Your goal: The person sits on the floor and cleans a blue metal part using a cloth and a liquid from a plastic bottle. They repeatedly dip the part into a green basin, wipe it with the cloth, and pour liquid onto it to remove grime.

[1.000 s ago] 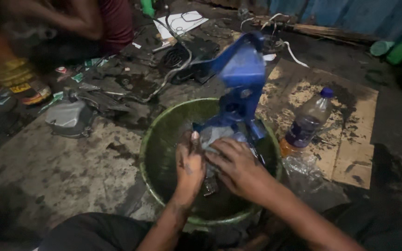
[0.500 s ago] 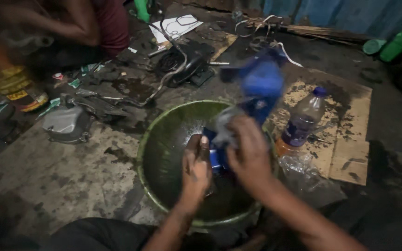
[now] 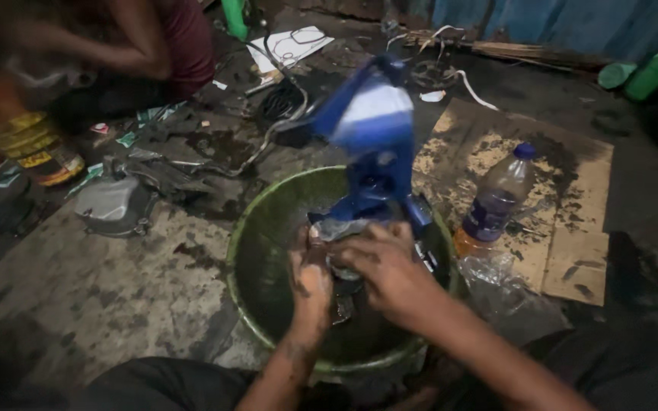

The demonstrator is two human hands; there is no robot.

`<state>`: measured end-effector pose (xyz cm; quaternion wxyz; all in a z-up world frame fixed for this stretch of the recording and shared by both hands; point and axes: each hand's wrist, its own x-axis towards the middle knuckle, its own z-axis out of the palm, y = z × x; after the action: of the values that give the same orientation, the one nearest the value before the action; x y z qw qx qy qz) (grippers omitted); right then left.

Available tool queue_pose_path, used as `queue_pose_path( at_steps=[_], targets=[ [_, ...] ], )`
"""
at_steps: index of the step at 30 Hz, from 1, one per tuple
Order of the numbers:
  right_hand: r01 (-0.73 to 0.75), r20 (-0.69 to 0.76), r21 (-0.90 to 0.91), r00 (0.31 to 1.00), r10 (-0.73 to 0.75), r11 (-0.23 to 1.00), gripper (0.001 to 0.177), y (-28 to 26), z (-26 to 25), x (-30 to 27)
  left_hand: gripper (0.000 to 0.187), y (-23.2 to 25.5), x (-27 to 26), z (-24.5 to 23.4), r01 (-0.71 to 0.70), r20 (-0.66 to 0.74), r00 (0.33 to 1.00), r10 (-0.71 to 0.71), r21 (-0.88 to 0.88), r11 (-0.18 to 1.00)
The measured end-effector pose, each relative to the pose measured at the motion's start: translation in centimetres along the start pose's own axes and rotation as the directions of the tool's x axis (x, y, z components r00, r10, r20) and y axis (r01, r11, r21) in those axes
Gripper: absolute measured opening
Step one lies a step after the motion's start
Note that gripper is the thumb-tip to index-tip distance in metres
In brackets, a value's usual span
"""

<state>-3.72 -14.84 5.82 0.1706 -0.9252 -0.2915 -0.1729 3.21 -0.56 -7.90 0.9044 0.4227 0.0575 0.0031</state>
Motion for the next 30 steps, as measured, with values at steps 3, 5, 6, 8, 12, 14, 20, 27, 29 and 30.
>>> queue_pose_path(
  at_steps=[3, 5, 6, 8, 12, 14, 20, 27, 29, 30],
  targets=[
    [-0.022, 0.130, 0.114, 0.992, 0.007, 0.993, 0.063, 1.0, -1.7, -0.3, 0.042, 2.5, -2.1, 1.9, -0.125, 0.055, 0.992, 0.112, 0.401, 0.908],
    [-0.287, 0.441, 0.260, 0.885, 0.151, 0.922, 0.057, 2.1, -4.3, -1.0, 0.054, 4.7, -2.8, 3.8, -0.231, 0.130, 0.973, 0.191, 0.539, 0.810],
    [-0.304, 0.398, 0.438, 0.909, 0.122, 0.846, 0.046, 2.6, -5.6, -1.4, 0.054, 6.1, -2.8, 4.3, -0.236, 0.126, 0.972, 0.200, 0.559, 0.795],
    [-0.297, 0.302, 0.744, 0.949, 0.096, 0.599, 0.029, 3.4, -7.8, -2.6, 0.053, 8.2, -2.5, 4.7, -0.266, 0.125, 0.963, 0.238, 0.569, 0.778],
    [-0.106, -0.322, 0.730, 0.818, 0.477, 0.675, 0.029, 3.1, -7.7, -2.7, 0.051, 9.2, -1.6, 3.9, -0.292, 0.104, 0.952, 0.289, 0.600, 0.745],
    [-0.108, -0.545, 0.548, 0.706, 0.452, 0.830, 0.031, 2.3, -5.6, -2.4, 0.050, 7.5, -1.7, 4.4, -0.255, 0.127, 0.967, 0.223, 0.561, 0.788],
    [-0.049, -0.338, 0.214, 0.934, 0.121, 0.976, 0.059, -0.9, 1.3, 0.2, 0.049, 7.4, -2.4, 3.6, -0.490, 0.264, 0.858, 0.440, 0.676, 0.550],
    [0.153, -0.247, 0.117, 0.961, -0.120, 0.981, 0.060, 0.5, 2.1, -0.1, 0.057, 6.7, -2.4, 2.7, -0.150, -0.026, 0.984, 0.176, 0.414, 0.898],
    [0.083, -0.198, 0.314, 0.980, -0.020, 0.946, 0.056, 0.9, 2.5, -0.7, 0.060, 6.0, -2.0, 2.9, -0.131, 0.002, 0.990, 0.138, 0.327, 0.936],
    [0.042, -0.163, 0.405, 0.986, 0.027, 0.913, 0.055, 1.3, 2.7, -1.2, 0.061, 5.8, -1.9, 3.0, -0.167, 0.079, 0.986, 0.149, 0.321, 0.932]
  ],
)
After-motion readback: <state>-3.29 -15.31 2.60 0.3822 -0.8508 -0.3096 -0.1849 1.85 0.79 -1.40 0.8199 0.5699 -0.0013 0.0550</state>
